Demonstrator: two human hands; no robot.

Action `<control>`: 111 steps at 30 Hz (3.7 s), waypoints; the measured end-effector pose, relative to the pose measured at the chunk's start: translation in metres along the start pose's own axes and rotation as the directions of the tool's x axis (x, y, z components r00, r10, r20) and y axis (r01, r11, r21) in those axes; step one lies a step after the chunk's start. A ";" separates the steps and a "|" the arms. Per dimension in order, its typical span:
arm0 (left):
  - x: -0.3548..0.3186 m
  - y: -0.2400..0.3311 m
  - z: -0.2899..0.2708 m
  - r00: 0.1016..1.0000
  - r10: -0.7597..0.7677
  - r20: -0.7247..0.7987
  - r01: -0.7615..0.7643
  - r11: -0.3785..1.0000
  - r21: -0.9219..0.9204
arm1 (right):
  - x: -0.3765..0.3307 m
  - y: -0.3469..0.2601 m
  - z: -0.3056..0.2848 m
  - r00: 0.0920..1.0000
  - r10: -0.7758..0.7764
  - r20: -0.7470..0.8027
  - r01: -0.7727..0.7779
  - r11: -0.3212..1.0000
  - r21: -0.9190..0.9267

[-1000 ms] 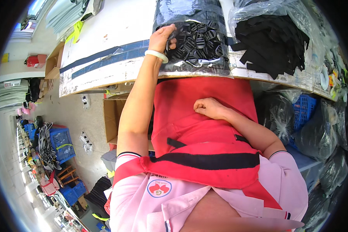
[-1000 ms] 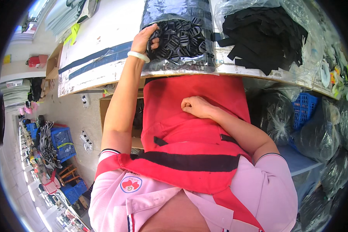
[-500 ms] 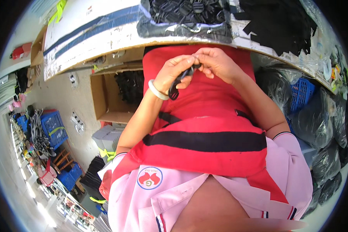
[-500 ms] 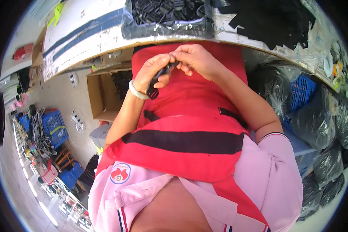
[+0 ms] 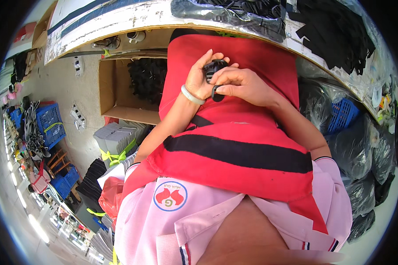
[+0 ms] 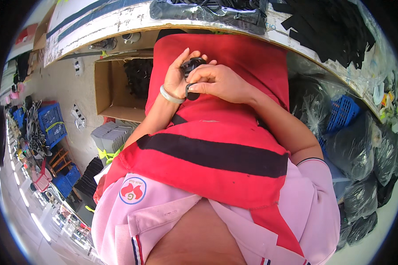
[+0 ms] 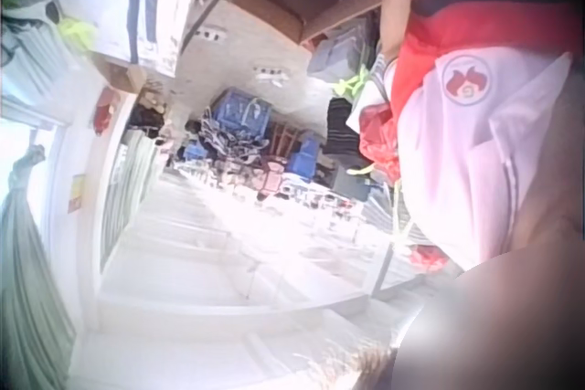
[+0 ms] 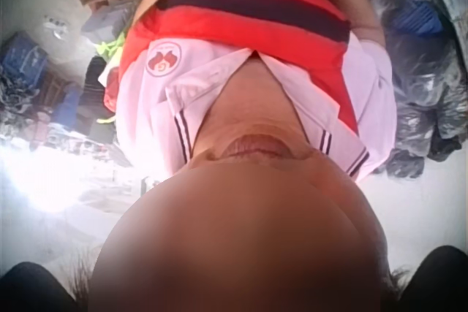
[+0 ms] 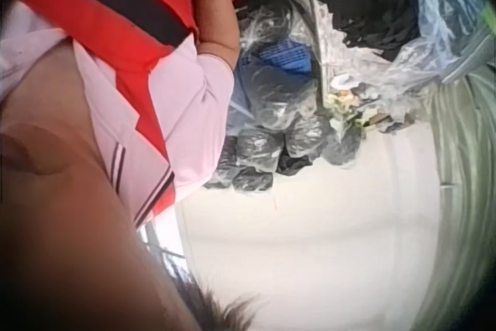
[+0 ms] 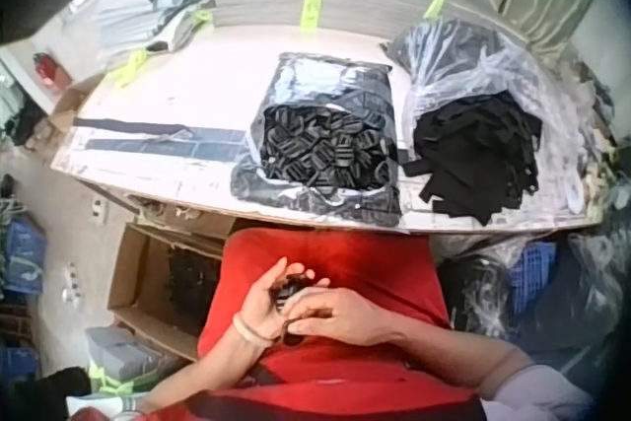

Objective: Threading fabric straps through plastic buckles as part of a manufacturing process.

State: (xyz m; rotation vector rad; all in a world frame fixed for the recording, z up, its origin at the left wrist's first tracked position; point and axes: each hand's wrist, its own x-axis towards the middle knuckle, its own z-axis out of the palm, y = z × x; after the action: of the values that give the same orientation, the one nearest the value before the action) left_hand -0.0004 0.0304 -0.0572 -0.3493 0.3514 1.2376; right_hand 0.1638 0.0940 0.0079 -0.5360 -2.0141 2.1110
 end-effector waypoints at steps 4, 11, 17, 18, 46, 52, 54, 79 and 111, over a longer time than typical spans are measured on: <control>0.000 0.003 -0.005 0.999 0.013 -0.036 -0.008 0.989 0.149 | -0.007 -0.006 -0.009 0.972 0.131 -0.194 -0.086 0.971 0.225; -0.012 -0.003 0.021 0.979 -0.182 -0.098 0.200 0.953 0.226 | -0.012 -0.001 -0.036 0.946 0.050 -0.321 -0.010 0.992 0.124; -0.019 -0.009 0.026 0.964 -0.266 -0.012 0.250 0.889 0.384 | -0.018 0.000 -0.045 0.929 -0.224 -0.295 0.100 0.918 -0.384; -0.017 -0.010 0.024 0.960 -0.279 -0.011 0.259 0.874 0.410 | -0.018 0.004 -0.043 0.926 -0.211 -0.313 0.099 0.935 -0.340; -0.003 -0.015 0.020 0.977 -0.208 -0.047 0.210 0.899 0.384 | -0.075 0.003 -0.185 0.686 -0.518 -0.511 -0.280 0.461 -0.842; -0.005 -0.020 0.034 0.990 -0.107 -0.089 0.137 0.857 0.496 | -0.073 0.000 -0.185 0.728 -0.540 -0.422 -0.264 0.348 -0.900; -0.005 -0.021 0.044 0.990 -0.106 -0.090 0.139 0.806 0.576 | -0.072 -0.009 -0.186 0.734 -0.581 -0.352 -0.228 0.278 -0.933; -0.003 -0.032 0.057 0.789 0.562 0.249 -0.432 0.218 0.875 | -0.025 -0.038 -0.021 0.796 0.497 -0.346 -0.156 0.720 0.677; -0.016 -0.010 0.045 0.973 0.196 -0.120 -0.064 0.732 0.678 | -0.011 0.008 -0.013 0.824 -0.049 -0.565 0.054 0.999 -0.008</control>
State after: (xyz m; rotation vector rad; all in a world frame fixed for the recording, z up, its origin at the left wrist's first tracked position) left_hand 0.0075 0.0334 -0.0091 0.1997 0.9704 1.1302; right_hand 0.1800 0.1015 0.0015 -0.9619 -1.6476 1.6545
